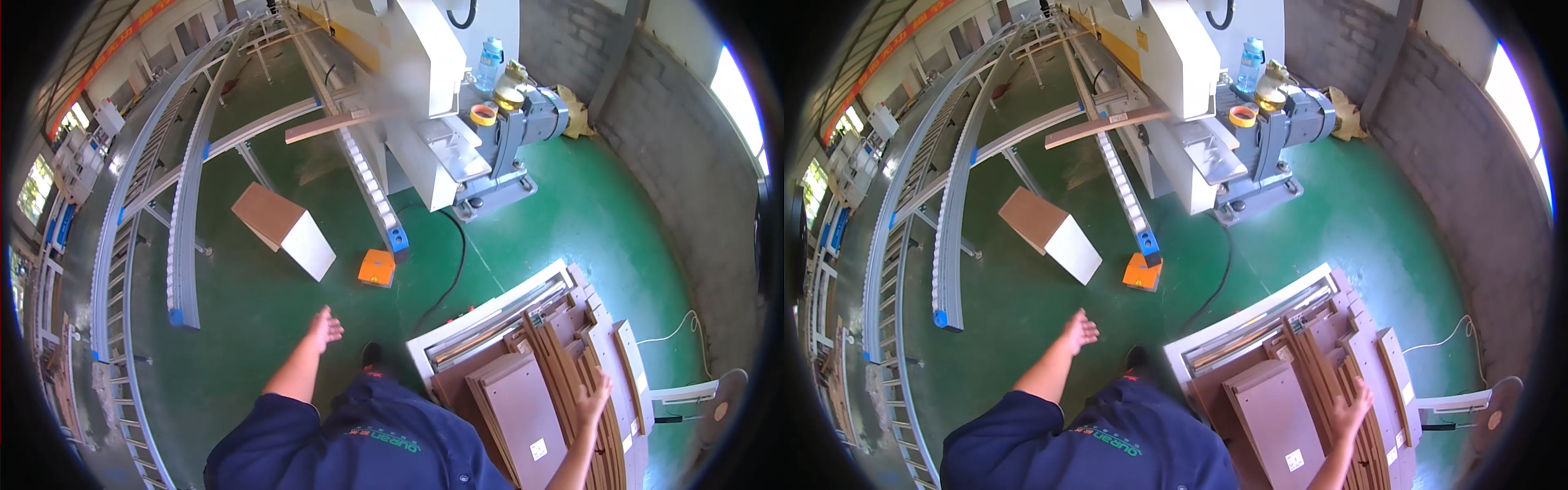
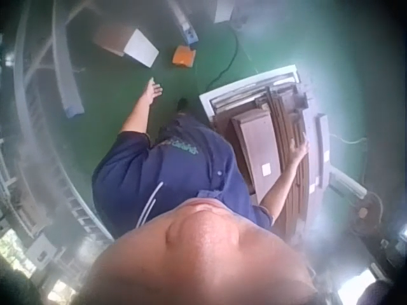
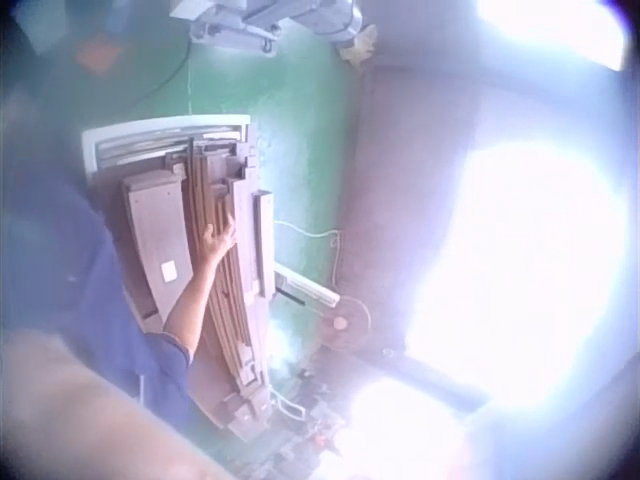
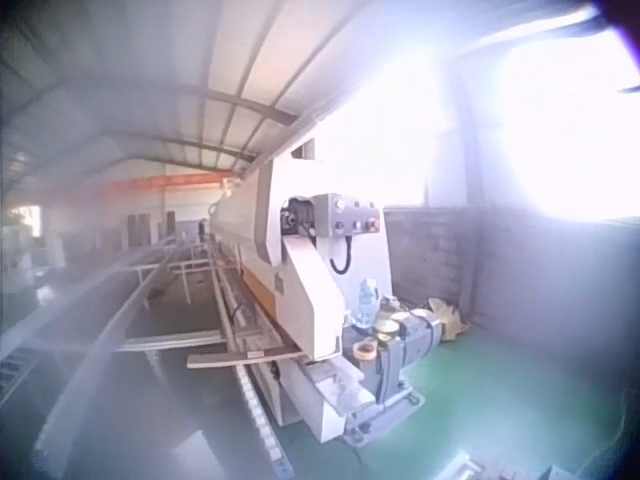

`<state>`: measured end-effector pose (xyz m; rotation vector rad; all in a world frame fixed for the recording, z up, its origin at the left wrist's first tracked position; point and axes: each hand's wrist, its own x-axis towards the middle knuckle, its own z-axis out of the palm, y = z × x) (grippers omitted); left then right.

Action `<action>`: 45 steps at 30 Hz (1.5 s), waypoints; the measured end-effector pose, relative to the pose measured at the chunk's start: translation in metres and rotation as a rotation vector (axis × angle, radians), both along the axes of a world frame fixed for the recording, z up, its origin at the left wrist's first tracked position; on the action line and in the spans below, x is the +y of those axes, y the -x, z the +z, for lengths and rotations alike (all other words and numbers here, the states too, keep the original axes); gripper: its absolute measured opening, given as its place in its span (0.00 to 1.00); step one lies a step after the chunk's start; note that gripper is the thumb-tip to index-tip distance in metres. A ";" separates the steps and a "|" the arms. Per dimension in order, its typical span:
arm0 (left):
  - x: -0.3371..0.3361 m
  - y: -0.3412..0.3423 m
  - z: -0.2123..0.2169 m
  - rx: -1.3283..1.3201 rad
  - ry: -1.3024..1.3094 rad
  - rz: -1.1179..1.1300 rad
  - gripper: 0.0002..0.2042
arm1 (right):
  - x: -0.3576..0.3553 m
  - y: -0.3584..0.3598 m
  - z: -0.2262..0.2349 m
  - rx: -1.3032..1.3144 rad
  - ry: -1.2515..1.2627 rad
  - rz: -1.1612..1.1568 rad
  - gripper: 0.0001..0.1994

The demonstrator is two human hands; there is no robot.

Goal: The person picks up several long wood panels and a small rectangular wood panel and places them onto a stack of similar panels on a work table.

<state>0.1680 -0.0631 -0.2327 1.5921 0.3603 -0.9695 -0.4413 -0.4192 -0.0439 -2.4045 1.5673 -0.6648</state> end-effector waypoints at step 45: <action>-0.161 -0.080 0.219 -0.223 0.767 -0.110 0.20 | 0.119 -0.322 0.024 -1.258 -0.727 0.006 0.24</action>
